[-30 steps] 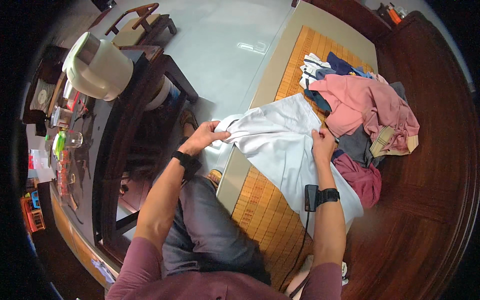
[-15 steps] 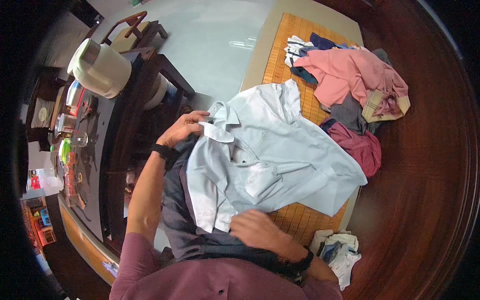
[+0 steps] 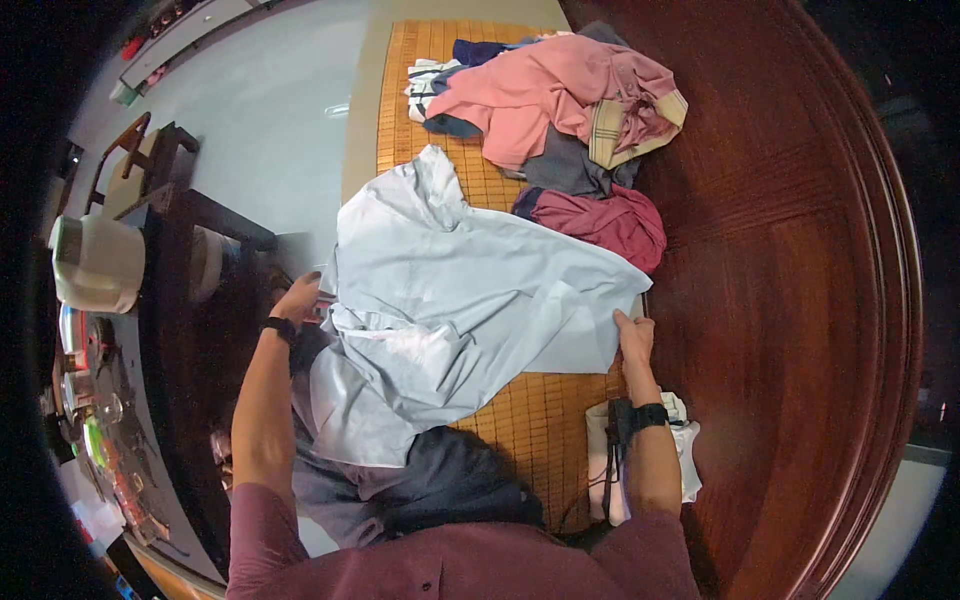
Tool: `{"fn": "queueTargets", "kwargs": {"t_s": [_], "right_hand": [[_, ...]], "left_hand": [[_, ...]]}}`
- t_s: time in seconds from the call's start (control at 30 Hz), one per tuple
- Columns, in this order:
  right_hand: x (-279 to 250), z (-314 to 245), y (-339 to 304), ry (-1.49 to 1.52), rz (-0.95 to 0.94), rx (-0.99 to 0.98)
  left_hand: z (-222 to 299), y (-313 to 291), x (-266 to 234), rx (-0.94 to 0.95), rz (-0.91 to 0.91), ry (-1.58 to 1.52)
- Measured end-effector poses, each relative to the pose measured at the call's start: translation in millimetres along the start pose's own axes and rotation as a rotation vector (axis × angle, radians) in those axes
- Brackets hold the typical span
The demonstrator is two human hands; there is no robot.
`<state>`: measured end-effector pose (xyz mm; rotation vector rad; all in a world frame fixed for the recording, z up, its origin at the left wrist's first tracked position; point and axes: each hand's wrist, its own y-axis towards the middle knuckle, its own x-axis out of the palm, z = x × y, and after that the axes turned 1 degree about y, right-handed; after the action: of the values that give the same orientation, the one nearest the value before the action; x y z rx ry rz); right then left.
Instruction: Folding a white polo shirt and a maroon t-shirt on a bed.
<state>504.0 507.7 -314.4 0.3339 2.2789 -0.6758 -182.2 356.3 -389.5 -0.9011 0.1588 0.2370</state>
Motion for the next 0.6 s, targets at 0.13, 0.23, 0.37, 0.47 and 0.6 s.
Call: {"fn": "queueTargets", "kwargs": {"t_s": [0.13, 0.23, 0.37, 0.47, 0.6], "right_hand": [[14.7, -40.0, -50.4, -0.377, 0.233, -0.309], [26.3, -73.0, -80.0, -0.289, 0.043, -0.606], [33.8, -88.9, -96.1, -0.285, -0.346, -0.494], [3.3, -81.3, -101.0, -0.278, -0.685, -0.624], [-69.9, -54.3, -122.4, -0.697, -1.199, -0.404]], "left_hand": [[21.0, -29.1, 2.8, 0.013, -0.170, -0.055], [8.0, -4.8, 0.0, 0.120, -0.159, -0.350], [57.8, -41.6, 17.5, 0.154, -0.145, -0.143], [49.5, -46.9, 16.0, 0.124, -0.062, -0.046], [35.8, -35.8, 6.9, 0.165, -0.036, -0.166]]}}
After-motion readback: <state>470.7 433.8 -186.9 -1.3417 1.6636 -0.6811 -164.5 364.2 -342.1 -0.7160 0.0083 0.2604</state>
